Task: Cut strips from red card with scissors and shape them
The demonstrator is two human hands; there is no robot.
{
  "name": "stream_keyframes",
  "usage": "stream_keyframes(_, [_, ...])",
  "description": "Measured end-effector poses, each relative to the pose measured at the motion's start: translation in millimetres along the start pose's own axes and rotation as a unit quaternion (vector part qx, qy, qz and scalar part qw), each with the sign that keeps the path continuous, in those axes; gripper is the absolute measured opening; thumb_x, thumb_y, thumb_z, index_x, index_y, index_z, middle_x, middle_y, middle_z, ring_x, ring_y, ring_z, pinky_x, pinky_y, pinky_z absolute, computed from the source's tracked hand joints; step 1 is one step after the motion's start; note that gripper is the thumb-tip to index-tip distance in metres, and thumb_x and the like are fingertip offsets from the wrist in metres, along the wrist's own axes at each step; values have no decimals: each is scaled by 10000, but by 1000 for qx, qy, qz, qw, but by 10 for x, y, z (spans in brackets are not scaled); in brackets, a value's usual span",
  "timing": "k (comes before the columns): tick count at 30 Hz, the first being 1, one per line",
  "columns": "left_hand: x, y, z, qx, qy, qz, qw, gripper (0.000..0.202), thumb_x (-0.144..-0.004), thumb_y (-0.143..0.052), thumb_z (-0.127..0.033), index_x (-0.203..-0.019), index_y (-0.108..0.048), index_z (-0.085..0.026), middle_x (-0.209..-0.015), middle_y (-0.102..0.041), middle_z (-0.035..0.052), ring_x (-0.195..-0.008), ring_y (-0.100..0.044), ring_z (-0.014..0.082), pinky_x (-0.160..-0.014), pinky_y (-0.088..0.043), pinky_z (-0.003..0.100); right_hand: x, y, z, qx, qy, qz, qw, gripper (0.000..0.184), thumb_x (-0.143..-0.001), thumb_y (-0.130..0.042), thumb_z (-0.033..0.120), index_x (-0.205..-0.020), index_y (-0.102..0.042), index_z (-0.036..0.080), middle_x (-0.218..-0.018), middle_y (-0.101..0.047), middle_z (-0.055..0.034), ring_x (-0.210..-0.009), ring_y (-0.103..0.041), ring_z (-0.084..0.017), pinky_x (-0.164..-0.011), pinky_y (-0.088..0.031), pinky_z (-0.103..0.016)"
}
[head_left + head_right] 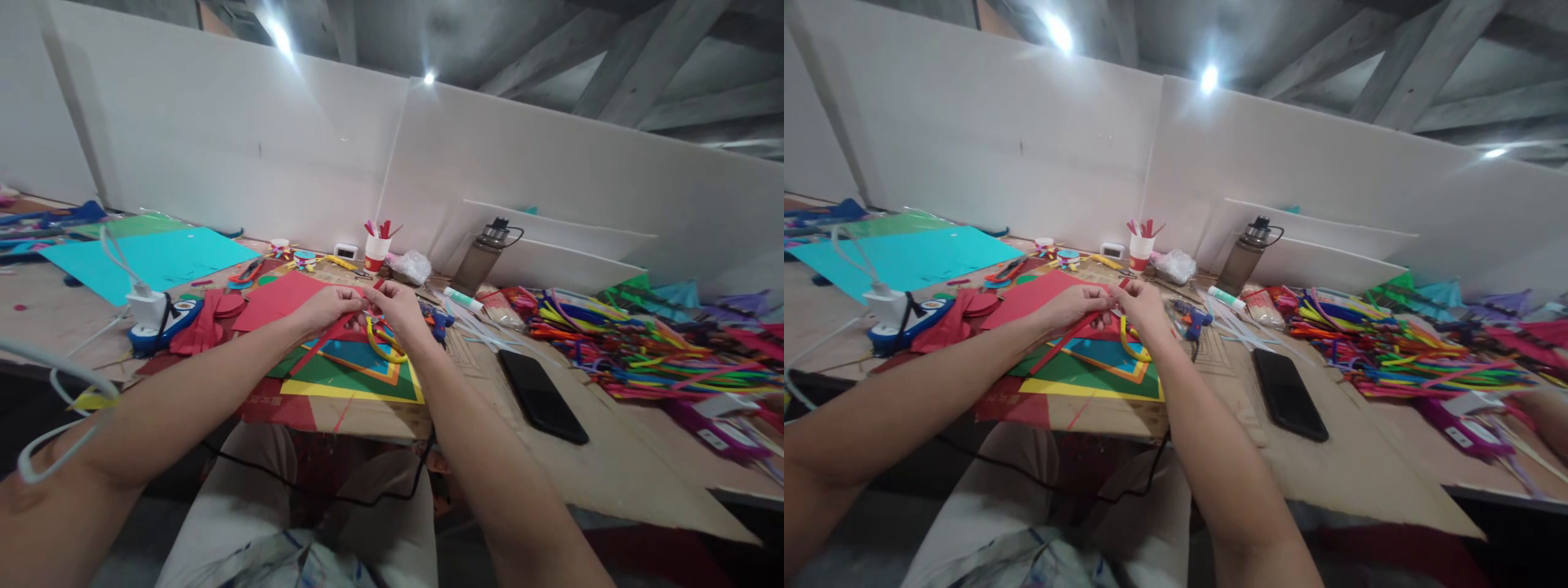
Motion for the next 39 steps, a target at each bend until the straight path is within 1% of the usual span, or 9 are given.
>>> stream_keyframes(3, [-5,-23,29,-5,0,13,1000,234,-815,-694,-244,-671,-557,-120,-572,-668,22,-452,-583,75,-480,-429,174,26,23,26,25,6,-21,999,303,-702,-683,409,-568,-528,187,-500,-506,45,-481,-429,-93,-497,-323,-248])
stream_keyframes(9, [-5,-54,15,-2,-7,18,1000,198,-848,-630,-192,-677,-560,-122,-580,-675,30,-453,-595,81,-489,-442,177,-6,109,38,-8,2,-37,999,288,-708,-659,408,-560,-566,179,-500,-524,35,-481,-425,-92,-497,-332,-248])
stream_keyframes(16, [46,-81,89,-19,40,40,998,210,-831,-683,-252,-705,-590,-112,-619,-685,48,-468,-605,92,-493,-484,192,-115,423,-12,-88,-13,-134,987,364,-697,-701,517,-646,-625,164,-609,-610,-6,-516,-490,-87,-522,-393,-231])
stream_keyframes(18, [33,-57,102,4,46,25,999,183,-847,-661,-234,-726,-600,-111,-619,-682,43,-470,-604,87,-489,-484,184,-119,422,-1,-102,-15,-125,987,434,-716,-675,596,-699,-638,163,-653,-626,-18,-540,-516,-92,-522,-404,-227])
stream_keyframes(21, [6,-21,104,40,49,5,998,163,-858,-638,-193,-724,-595,-111,-601,-672,35,-459,-596,81,-482,-477,173,-94,272,-19,-81,-38,-64,994,542,-740,-592,704,-709,-624,164,-680,-634,-38,-572,-557,-121,-519,-419,-241])
stream_keyframes(25, [-8,-22,101,52,44,21,997,211,-833,-689,-219,-688,-584,-107,-574,-659,37,-455,-591,80,-487,-473,167,-29,84,12,32,4,-3,999,461,-760,-618,615,-623,-563,178,-589,-586,-8,-551,-523,-129,-529,-396,-253])
stream_keyframes(28, [4,-54,123,63,60,57,995,278,-836,-698,-338,-726,-621,-94,-618,-678,63,-494,-622,98,-511,-495,180,0,64,48,81,38,-1,996,362,-768,-629,495,-601,-543,185,-551,-561,11,-532,-481,-122,-525,-362,-253])
stream_keyframes(31, [17,-67,143,68,78,80,991,376,-857,-644,-460,-851,-667,-85,-680,-706,97,-548,-661,133,-542,-522,211,-1,84,71,80,51,-4,995,334,-778,-599,477,-619,-557,186,-560,-565,12,-543,-479,-127,-533,-365,-257])
stream_keyframes(39, [-9,-72,190,58,76,117,989,314,-811,-717,-400,-818,-690,-87,-572,-664,49,-460,-592,91,-478,-453,169,-10,122,97,86,65,-22,994,331,-783,-592,467,-604,-524,197,-540,-534,21,-521,-448,-119,-519,-339,-258])
Point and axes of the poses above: each hand's wrist, its own x-axis away from the middle knuckle, its own y-axis out of the back of the hand, z = x × y, the point moved 6 cm from there along -x, towards the middle knuckle
